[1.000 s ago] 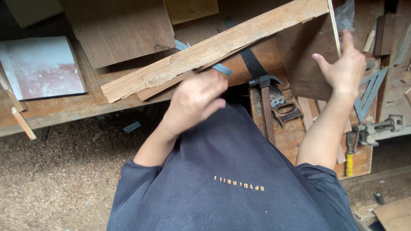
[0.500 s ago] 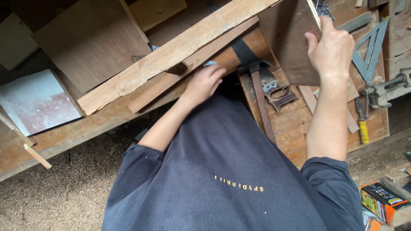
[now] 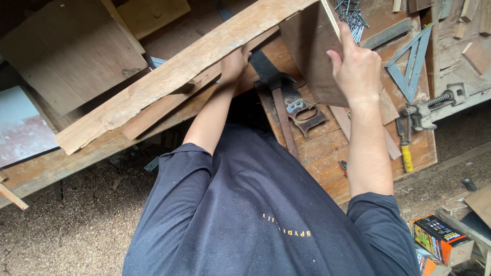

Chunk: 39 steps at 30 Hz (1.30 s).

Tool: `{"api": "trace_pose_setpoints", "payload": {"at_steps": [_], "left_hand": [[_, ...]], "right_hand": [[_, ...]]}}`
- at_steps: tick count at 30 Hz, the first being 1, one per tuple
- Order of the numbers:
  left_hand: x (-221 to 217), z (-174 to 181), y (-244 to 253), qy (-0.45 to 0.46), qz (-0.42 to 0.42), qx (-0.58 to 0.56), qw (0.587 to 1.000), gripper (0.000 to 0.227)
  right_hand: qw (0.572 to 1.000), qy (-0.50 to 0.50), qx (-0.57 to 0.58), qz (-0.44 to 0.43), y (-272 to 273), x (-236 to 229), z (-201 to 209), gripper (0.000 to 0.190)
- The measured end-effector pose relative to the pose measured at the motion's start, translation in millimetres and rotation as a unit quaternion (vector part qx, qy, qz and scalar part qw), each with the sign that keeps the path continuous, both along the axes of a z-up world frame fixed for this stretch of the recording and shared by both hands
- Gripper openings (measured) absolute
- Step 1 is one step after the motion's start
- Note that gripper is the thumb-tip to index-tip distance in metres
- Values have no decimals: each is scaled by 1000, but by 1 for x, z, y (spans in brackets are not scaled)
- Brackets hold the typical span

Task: The person hammers nails into a wooden plank on a workbench. They repeatedly pick up nails, position them, and strike with a hammer, occasionally flipping the plank to continue nailing.

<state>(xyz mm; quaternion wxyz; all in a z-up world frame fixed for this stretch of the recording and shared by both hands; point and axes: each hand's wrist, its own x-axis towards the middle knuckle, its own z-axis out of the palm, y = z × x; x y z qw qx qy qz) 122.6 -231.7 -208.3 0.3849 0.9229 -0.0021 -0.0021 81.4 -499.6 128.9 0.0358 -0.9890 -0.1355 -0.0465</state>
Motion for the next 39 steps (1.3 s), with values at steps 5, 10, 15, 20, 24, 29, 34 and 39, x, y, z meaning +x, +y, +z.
{"api": "trace_pose_setpoints", "payload": {"at_steps": [5, 10, 15, 20, 24, 29, 34, 39], "left_hand": [[-6, -8, -5, 75, -24, -54, 995, 27], [-11, 36, -13, 170, -65, -50, 982, 32], [-10, 90, -12, 187, -60, -152, 969, 27], [-33, 120, 9, 84, -130, -49, 987, 17], [-114, 127, 79, 66, -156, 70, 983, 10], [-202, 118, 198, -186, 140, 191, 954, 47], [-205, 68, 247, -34, 179, 38, 983, 32], [-186, 77, 254, -119, 168, 108, 973, 26]], "right_hand": [[1000, 8, 12, -6, -5, -1, -2, 61], [999, 22, 10, -23, -21, -12, -3, 61], [998, 40, 8, -55, -26, -13, -2, 62], [988, 115, -50, -86, -26, -3, 17, 69], [998, 5, -23, -57, -20, 0, 29, 87], [994, -16, 70, 77, 20, 19, 40, 92], [966, 29, 57, 249, 106, 31, 28, 95], [945, 60, 54, 317, 179, 23, 27, 102]]}}
